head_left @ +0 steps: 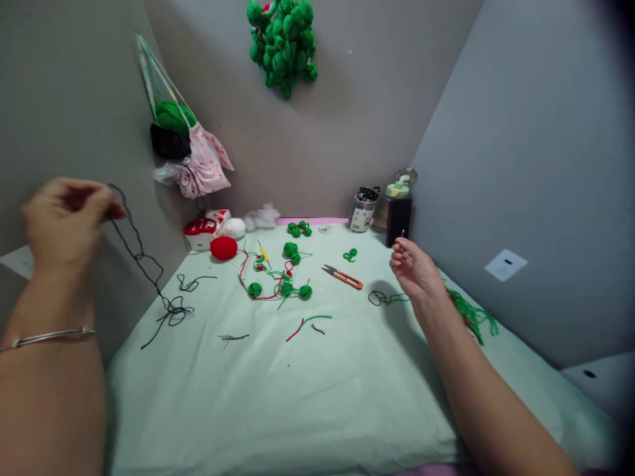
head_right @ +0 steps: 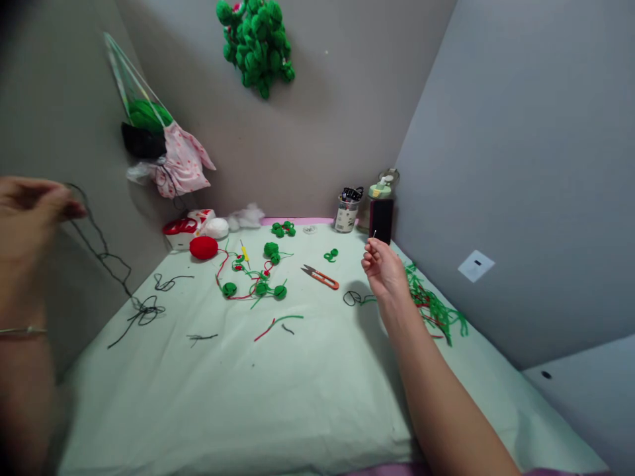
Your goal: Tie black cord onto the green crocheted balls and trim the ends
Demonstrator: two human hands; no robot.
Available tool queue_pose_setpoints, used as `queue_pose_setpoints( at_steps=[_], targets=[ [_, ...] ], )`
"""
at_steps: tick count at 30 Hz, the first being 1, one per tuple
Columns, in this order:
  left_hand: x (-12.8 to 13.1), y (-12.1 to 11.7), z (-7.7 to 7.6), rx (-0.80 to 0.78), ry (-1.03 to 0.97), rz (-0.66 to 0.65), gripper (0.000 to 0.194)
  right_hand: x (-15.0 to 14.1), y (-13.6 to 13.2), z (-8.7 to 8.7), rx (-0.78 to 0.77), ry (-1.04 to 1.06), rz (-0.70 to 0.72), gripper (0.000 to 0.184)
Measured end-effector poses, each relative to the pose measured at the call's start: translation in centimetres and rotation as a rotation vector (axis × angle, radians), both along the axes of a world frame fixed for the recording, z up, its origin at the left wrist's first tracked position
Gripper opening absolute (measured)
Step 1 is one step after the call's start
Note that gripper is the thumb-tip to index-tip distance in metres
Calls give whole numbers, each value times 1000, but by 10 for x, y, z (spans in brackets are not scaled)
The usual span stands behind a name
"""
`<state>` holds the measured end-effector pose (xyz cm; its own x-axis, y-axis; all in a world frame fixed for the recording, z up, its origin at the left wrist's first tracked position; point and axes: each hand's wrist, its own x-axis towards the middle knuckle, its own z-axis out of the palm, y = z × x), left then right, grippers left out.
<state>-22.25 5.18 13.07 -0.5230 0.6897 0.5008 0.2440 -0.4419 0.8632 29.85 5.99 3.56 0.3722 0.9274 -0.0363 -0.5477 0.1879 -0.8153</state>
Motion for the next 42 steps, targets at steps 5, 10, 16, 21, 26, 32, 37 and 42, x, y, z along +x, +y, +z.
queue_pose_setpoints(
  at_steps=[5,10,16,21,26,32,37,42],
  targets=[
    [16,-3,-57,-347,688,-35,32,-6,1,-4,-13,-35,54,18],
    [86,-53,-145,-364,1039,-404,83,-12,-1,-7,-9,-59,88,17],
    [51,-47,-164,-420,1135,-104,60,-15,-2,-8,-2,-97,118,21],
    [49,-36,-129,-120,894,-161,42,-24,-10,-1,12,-203,178,24],
    [172,-67,-138,-208,957,-780,43,-45,-20,-7,38,-491,416,27],
    [223,-85,-157,-329,1244,-1188,82,-49,-19,-20,13,-598,455,27],
    [176,-100,-160,-409,1142,-1095,59,-50,-22,-17,47,-624,478,24],
    [159,-99,-158,-361,982,-826,54,-55,-26,-13,89,-616,470,22]
  ],
)
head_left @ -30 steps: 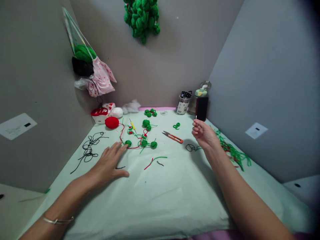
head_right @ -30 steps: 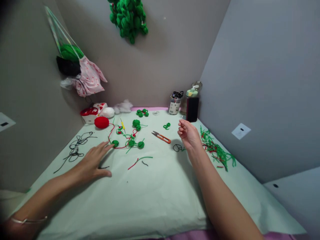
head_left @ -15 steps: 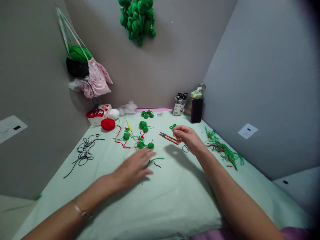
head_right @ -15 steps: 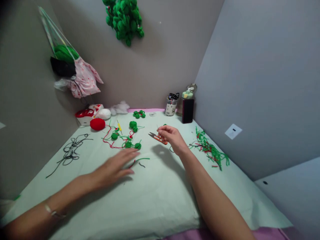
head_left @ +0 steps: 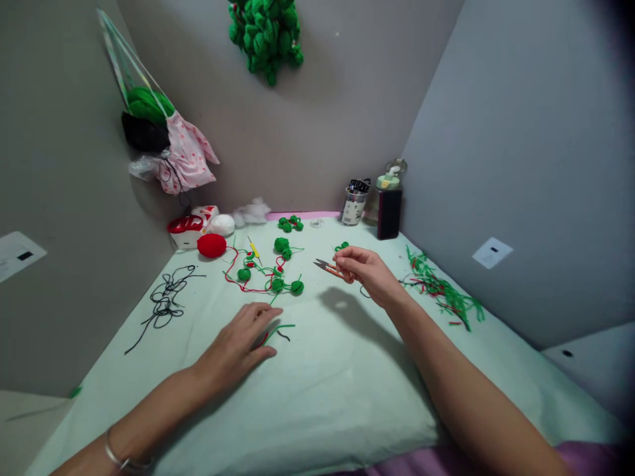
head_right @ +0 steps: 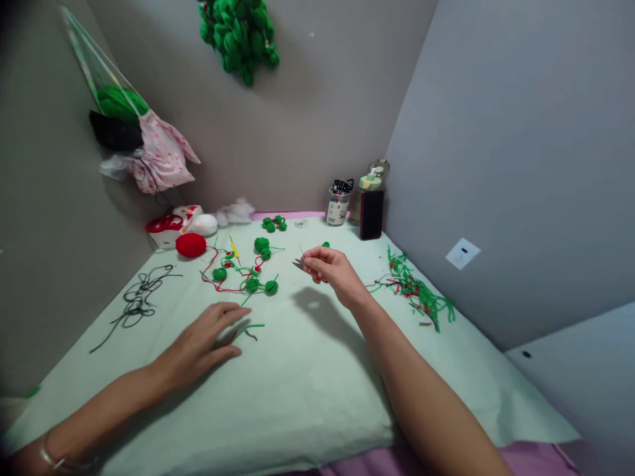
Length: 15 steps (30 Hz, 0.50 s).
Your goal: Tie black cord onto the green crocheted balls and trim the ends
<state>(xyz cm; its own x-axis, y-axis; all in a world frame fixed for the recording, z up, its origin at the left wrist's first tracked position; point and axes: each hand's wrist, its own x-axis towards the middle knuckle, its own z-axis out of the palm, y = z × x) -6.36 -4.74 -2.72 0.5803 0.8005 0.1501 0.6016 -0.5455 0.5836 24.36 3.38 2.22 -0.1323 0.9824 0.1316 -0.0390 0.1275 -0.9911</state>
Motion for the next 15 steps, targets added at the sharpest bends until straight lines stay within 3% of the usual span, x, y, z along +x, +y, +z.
queue_pose_setpoints(
  at_steps=[2,5,10,13,15],
  targets=[
    [3,5,3,-44,-11,26,49,-1,-1,1,0,10,3,22],
    [16,13,9,-130,-29,-56,16,-2,-3,4,-12,14,-13,22],
    [61,37,16,-142,8,-114,15,-4,-15,21,-8,117,42,21],
    [106,59,24,-263,-170,-114,8,2,-21,32,13,218,92,21],
    [133,73,35,-250,-264,-94,21,10,-22,36,40,300,86,22]
  ],
)
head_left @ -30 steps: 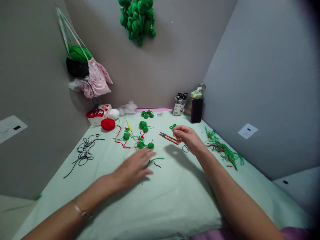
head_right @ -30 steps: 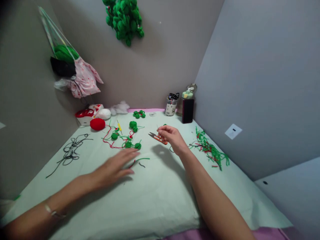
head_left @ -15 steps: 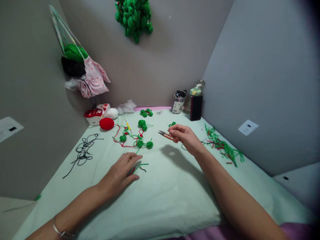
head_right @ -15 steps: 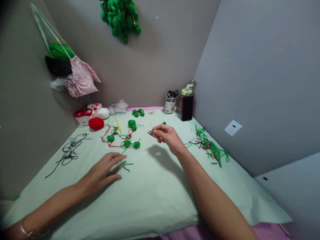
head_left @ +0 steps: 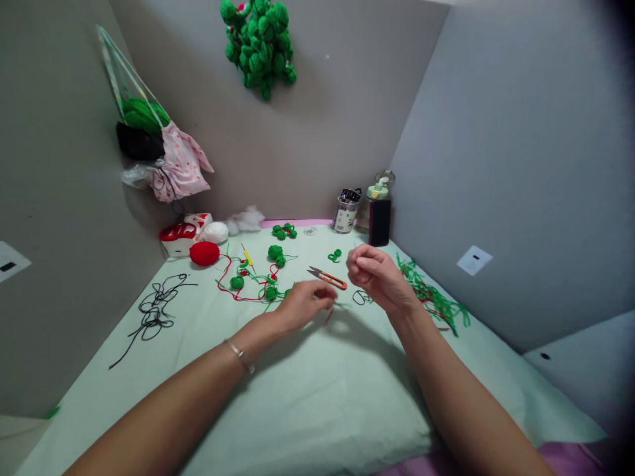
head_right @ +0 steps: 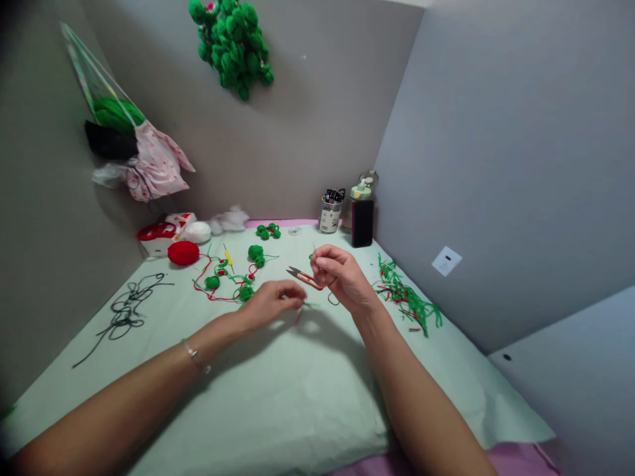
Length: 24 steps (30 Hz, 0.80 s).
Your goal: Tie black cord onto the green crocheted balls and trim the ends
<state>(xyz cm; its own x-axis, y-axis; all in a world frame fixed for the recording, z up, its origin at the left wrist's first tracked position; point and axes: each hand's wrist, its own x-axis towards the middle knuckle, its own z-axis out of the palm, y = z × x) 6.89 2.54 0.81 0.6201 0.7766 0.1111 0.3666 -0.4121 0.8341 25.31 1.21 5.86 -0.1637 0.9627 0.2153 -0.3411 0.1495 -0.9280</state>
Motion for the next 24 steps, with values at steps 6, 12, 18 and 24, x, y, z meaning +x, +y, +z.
queue_pose_setpoints(
  at_steps=[6,12,18,24],
  targets=[
    [-10,26,28,209,-46,148,29,18,9,1,2,135,-65,21],
    [-68,25,4,397,397,186,16,14,18,-10,-31,89,-107,25],
    [-85,16,-9,377,308,197,10,0,20,-25,-78,-41,-57,25],
    [-87,1,-19,384,286,98,7,0,29,-36,-93,-205,-291,32]
  ],
)
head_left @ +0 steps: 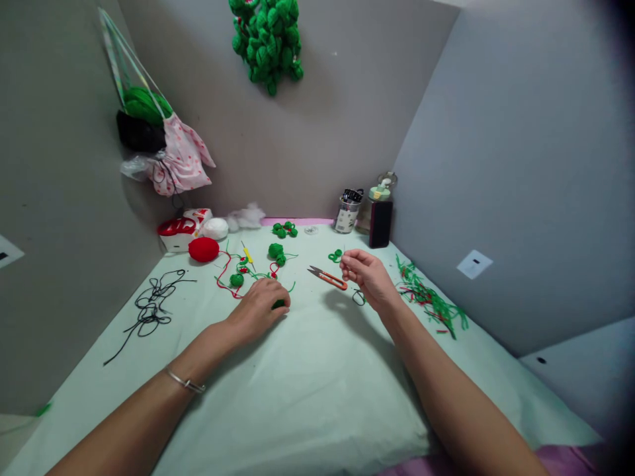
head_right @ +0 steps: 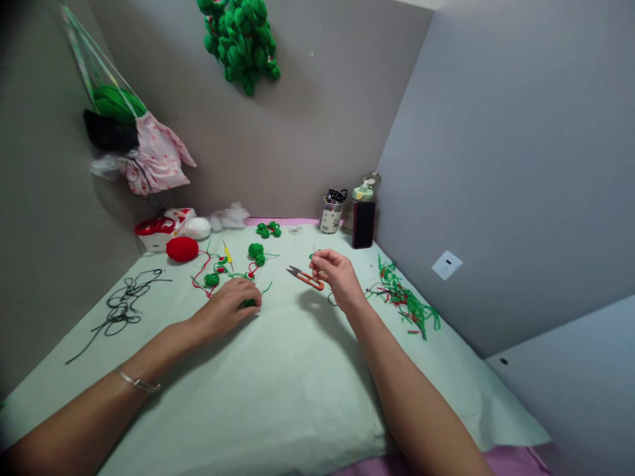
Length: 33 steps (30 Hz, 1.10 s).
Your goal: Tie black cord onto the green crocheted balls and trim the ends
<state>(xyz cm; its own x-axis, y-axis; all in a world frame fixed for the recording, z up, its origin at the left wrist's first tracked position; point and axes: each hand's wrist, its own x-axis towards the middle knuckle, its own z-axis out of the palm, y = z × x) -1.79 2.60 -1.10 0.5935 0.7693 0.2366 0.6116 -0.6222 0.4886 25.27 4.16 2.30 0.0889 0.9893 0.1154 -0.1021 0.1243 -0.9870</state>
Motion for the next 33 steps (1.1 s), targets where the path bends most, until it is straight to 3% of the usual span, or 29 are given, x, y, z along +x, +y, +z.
queue_pose_setpoints(
  at_steps=[3,7,11,16,19,24,28,33],
  targets=[
    [3,-6,-3,-3,-48,-9,15,14,17,-7,45,-32,-223,33],
    [-5,-4,8,28,-105,17,24,24,36,-14,74,-50,-338,31],
    [-17,0,18,43,-17,90,17,-1,28,-17,37,-62,-196,31],
    [-13,-3,11,95,165,51,20,-52,-4,-9,-43,-89,142,31],
    [-8,-8,16,-11,-66,109,16,-63,-18,0,-53,-62,281,27],
    [-3,-19,41,-457,-694,146,26,-57,-29,9,-50,96,410,20],
    [8,-25,48,-562,-932,159,26,-58,-37,9,-70,160,534,19],
    [18,-24,41,-698,-1138,177,26,-63,-43,3,-44,78,618,20]
  ],
)
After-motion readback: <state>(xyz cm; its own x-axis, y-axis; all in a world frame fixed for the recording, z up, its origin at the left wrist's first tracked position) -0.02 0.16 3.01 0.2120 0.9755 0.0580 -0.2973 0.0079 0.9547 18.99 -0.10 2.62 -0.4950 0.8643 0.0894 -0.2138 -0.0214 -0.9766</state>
